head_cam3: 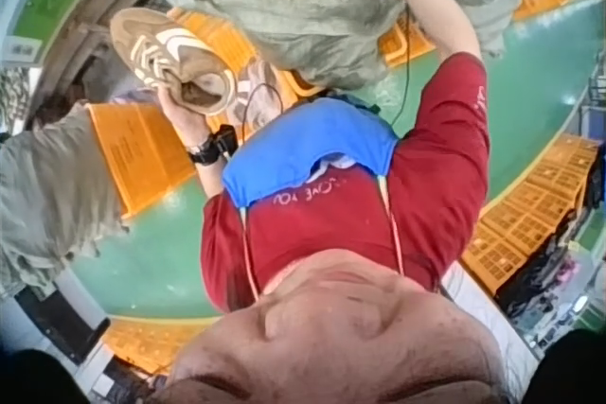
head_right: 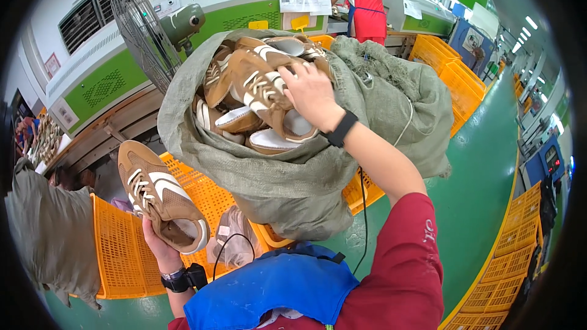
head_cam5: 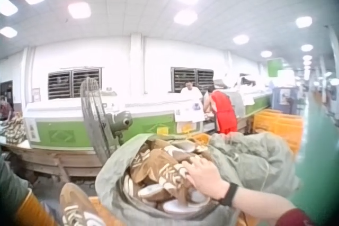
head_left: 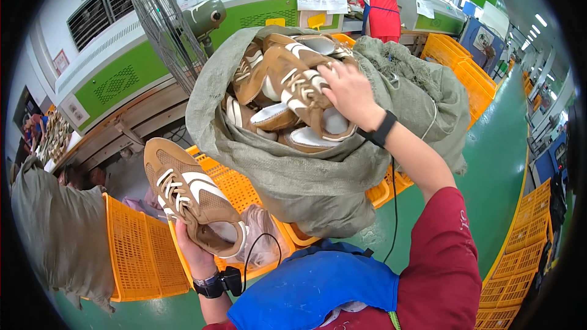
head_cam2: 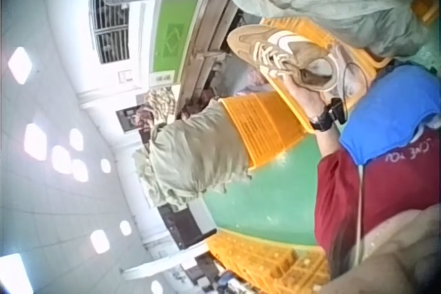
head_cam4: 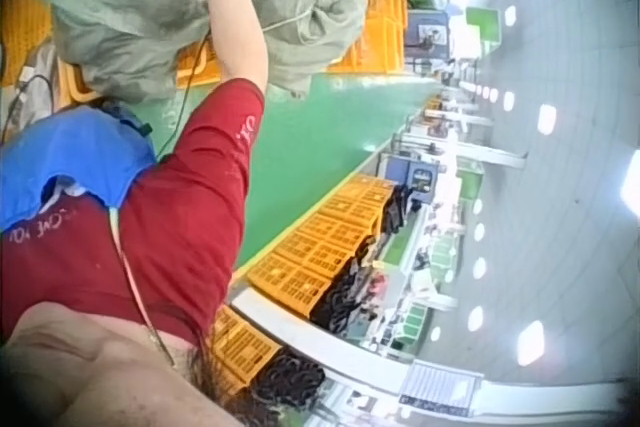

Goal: Sorting and arranging shoes on a production line and transporting bags of shoe components.

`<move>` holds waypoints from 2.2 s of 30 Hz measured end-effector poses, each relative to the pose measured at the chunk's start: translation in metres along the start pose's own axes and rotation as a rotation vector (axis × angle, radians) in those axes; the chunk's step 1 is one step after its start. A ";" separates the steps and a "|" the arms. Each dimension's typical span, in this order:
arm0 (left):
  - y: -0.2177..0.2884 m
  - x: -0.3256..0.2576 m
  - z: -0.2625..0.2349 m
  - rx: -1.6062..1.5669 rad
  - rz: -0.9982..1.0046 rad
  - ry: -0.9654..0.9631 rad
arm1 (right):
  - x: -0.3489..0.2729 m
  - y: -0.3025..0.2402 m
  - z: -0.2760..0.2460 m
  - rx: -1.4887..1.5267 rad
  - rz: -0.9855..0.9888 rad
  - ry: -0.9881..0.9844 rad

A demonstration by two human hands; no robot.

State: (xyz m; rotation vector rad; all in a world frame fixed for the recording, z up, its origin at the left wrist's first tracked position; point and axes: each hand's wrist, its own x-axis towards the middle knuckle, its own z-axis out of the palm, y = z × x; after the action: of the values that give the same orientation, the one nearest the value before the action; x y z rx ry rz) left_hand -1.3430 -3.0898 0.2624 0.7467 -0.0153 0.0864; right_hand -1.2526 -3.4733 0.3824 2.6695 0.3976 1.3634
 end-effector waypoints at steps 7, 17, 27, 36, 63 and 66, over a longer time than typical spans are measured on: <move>-0.004 -0.004 -0.002 0.070 0.005 -0.015 | -0.062 -0.041 -0.003 0.365 0.024 -0.487; -0.014 0.022 0.061 0.015 -0.009 -0.134 | -0.072 0.025 -0.052 1.676 0.631 0.326; -0.125 0.062 0.049 0.315 -0.212 -0.350 | -0.051 0.083 -0.089 2.082 0.953 0.798; -0.056 0.042 0.094 0.270 -0.129 -0.364 | -0.019 0.058 -0.044 2.646 0.876 0.259; -0.004 0.001 0.002 0.502 0.067 0.031 | 0.021 -0.007 0.072 0.275 0.023 -0.659; -0.006 0.002 0.002 0.468 0.105 0.032 | 0.050 0.042 0.067 0.985 0.273 -0.014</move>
State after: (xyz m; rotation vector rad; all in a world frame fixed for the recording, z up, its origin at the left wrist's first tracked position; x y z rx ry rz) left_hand -1.3409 -3.0955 0.2603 1.2126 -0.0037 0.2067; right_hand -1.1629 -3.4983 0.3910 3.6143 0.9334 1.4723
